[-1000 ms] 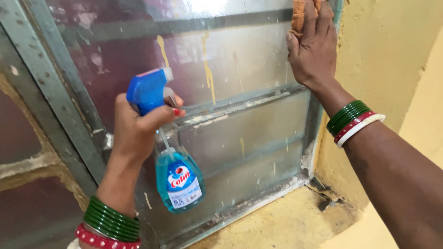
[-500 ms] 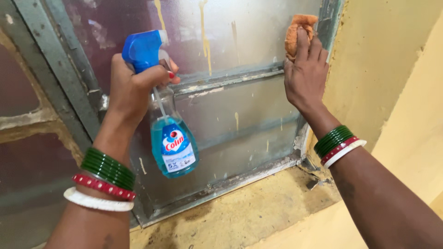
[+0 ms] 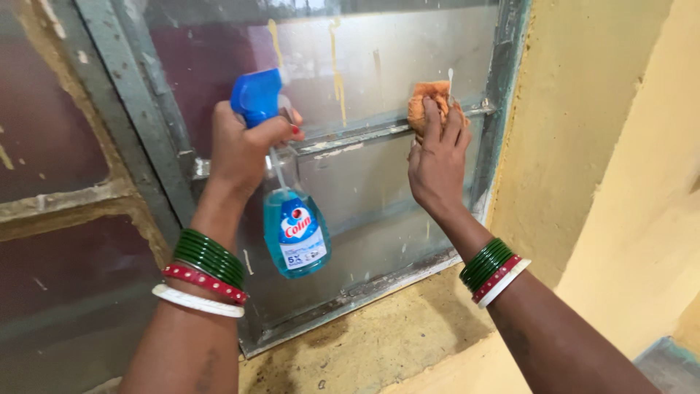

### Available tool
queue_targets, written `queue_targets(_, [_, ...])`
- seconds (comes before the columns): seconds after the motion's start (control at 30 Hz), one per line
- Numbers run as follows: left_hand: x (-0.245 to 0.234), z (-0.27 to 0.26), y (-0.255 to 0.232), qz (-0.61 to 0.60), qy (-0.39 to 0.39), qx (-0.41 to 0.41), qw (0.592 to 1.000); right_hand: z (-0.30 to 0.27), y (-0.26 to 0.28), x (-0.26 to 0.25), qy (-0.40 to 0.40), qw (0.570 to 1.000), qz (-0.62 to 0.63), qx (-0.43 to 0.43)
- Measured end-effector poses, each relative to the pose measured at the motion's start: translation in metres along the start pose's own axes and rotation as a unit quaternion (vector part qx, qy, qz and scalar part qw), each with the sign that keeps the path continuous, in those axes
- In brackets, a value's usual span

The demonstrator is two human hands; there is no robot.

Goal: The person cleans the window panes by wiping the glass with a cloth while holding a spray bottle.

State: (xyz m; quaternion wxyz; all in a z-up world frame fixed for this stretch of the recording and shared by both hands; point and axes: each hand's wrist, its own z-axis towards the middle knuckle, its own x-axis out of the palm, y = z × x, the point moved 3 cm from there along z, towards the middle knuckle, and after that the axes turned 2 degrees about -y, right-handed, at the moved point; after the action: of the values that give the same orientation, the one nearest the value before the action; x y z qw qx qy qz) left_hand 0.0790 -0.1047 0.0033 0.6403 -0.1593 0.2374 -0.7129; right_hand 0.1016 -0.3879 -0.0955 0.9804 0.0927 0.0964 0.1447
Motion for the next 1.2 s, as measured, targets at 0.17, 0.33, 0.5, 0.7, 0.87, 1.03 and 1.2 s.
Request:
queue_targets(0.17, [-0.002,-0.007,-0.002,0.023,-0.001,-0.001,1.000,-0.007,0.029,0.003,-0.001,0.999,0.030,0.024])
queue_targets(0.33, [-0.003,-0.026,-0.015,0.139,-0.031,-0.012,0.990,-0.019,0.068,-0.002,0.010,0.998,0.052,0.028])
queue_targets(0.5, [-0.002,-0.030,-0.019,0.224,-0.047,-0.038,0.973,-0.028,0.108,-0.006,0.016,0.996,0.089,0.027])
queue_targets(0.7, [-0.001,-0.026,-0.017,0.257,-0.057,-0.034,0.964,-0.046,0.146,-0.014,0.036,0.993,0.113,-0.007])
queue_targets(0.87, [-0.006,-0.024,-0.017,0.250,-0.036,-0.032,0.967,-0.051,0.134,-0.020,0.008,0.985,0.165,0.050])
queue_targets(1.03, [-0.008,-0.020,-0.014,0.272,-0.029,-0.062,0.960,-0.043,0.118,-0.002,-0.053,0.985,0.149,0.068])
queue_targets(1.2, [-0.008,-0.019,-0.012,0.262,-0.034,-0.037,0.964,-0.044,0.119,0.009,-0.028,0.990,0.108,0.088])
